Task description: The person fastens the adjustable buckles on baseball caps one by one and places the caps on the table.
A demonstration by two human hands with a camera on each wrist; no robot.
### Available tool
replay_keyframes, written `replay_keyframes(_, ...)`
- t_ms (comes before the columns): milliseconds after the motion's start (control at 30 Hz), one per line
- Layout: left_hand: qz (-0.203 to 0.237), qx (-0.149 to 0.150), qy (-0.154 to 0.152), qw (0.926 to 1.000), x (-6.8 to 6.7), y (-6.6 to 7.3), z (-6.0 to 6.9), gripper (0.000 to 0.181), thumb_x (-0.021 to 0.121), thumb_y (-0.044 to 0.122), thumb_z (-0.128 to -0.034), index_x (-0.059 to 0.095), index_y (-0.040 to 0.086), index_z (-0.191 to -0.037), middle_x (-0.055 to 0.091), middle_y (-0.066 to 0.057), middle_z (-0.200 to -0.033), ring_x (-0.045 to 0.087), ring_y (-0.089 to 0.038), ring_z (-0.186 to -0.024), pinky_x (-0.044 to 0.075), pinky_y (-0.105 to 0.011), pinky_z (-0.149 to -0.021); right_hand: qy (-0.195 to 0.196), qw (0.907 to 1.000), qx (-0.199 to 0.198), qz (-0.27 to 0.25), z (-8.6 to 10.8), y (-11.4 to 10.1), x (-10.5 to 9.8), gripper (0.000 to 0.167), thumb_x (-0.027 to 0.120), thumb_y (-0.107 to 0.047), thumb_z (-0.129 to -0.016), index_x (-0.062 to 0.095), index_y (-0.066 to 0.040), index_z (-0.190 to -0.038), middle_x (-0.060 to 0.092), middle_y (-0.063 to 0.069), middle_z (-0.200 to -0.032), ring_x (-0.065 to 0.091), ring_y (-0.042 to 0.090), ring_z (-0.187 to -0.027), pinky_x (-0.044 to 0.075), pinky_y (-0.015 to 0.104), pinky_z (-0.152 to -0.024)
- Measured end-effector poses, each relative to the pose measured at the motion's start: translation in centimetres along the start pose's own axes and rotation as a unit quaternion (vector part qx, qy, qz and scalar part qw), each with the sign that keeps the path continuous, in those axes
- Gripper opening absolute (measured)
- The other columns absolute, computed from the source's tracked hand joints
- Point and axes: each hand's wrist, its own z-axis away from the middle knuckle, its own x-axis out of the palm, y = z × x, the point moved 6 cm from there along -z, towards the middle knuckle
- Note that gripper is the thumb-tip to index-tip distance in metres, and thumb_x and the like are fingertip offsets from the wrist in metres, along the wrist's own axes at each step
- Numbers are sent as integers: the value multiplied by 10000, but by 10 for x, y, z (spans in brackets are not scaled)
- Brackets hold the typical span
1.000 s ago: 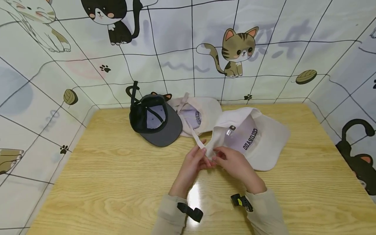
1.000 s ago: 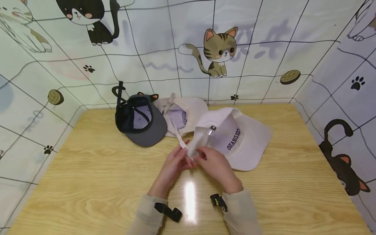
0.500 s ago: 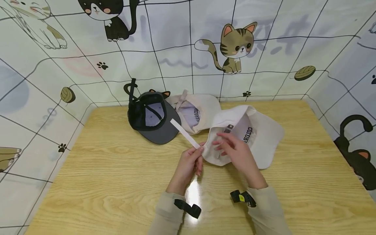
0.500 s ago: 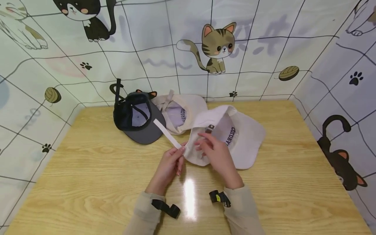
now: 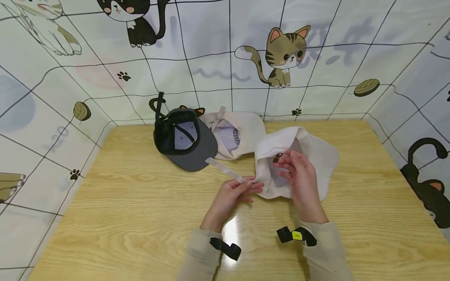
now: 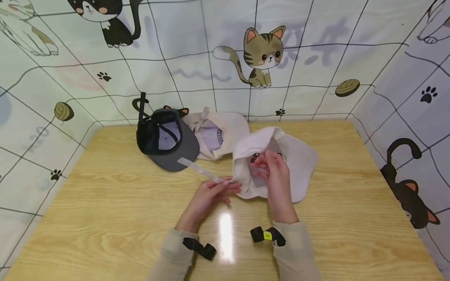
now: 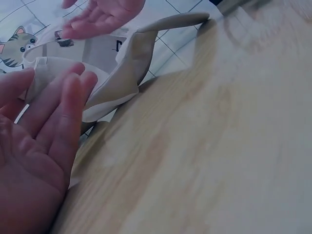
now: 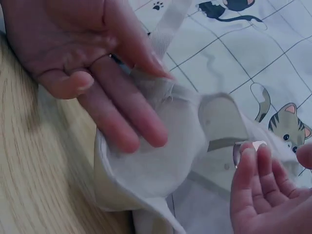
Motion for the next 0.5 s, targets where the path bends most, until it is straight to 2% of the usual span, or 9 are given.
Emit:
replay_keyframes(67, -104, 78, -25, 9999, 1, 0, 0, 330, 526, 252, -902, 570, 39, -1149, 605, -123, -1109, 561, -283, -1031, 499, -363, -744, 307, 9989, 194, 291, 2, -2, -2, 376, 522, -327, -900, 459, -26, -1116, 552, 88, -1000, 565, 225, -952, 498, 308, -721)
replay_keyframes(133, -368, 98, -15, 9993, 1, 0, 0, 313, 538, 258, -894, 598, 66, -1133, 604, -89, -1122, 572, -271, -1010, 478, -380, -803, 373, 9987, 235, 248, 2, -3, -4, 318, 522, -312, -902, 462, -62, -1089, 529, 63, -1039, 540, 198, -980, 483, 293, -740)
replay_keyframes(200, -825, 108, 64, 9965, 0, 0, 1, 296, 559, 274, -880, 627, 106, -1114, 606, -44, -1122, 575, -235, -999, 463, -365, -834, 377, 9990, 187, 121, 2, -8, -3, 267, 518, -274, -908, 468, -72, -1076, 512, 47, -1063, 522, 176, -985, 463, 273, -748)
replay_keyframes(267, -1448, -15, 227, 9892, -1, 0, 2, 274, 580, 321, -861, 654, 184, -1086, 608, 35, -1114, 569, -163, -1004, 442, -319, -861, 381, 9992, 77, 47, 4, -15, 1, 284, 509, -242, -916, 480, -54, -1127, 520, 45, -1063, 517, 156, -958, 443, 256, -743)
replay_keyframes(367, -2317, -123, 354, 9721, 3, 6, 4, 231, 601, 324, -847, 668, 254, -1056, 605, 116, -1092, 537, -60, -1033, 407, -258, -885, 521, 9986, -52, -28, 6, -26, 3, 372, 517, -167, -912, 440, -31, -1250, 545, 43, -1032, 526, 131, -897, 440, 232, -730)
replay_keyframes(433, -2608, -130, 361, 9646, 11, 16, 8, 211, 609, 276, -848, 676, 242, -1046, 609, 121, -1077, 529, -34, -1032, 395, -236, -889, 677, 9976, -95, 79, 7, -31, 3, 458, 534, -110, -897, 382, -59, -1327, 568, 45, -1003, 536, 119, -866, 452, 217, -717)
replay_keyframes(500, -2701, -32, 273, 9624, 20, 28, 11, 213, 604, 202, -857, 674, 193, -1058, 614, 97, -1074, 534, -36, -1026, 396, -232, -891, 830, 9959, -133, 333, 9, -37, 3, 528, 554, -56, -876, 345, -96, -1359, 576, 39, -978, 539, 109, -846, 460, 196, -695)
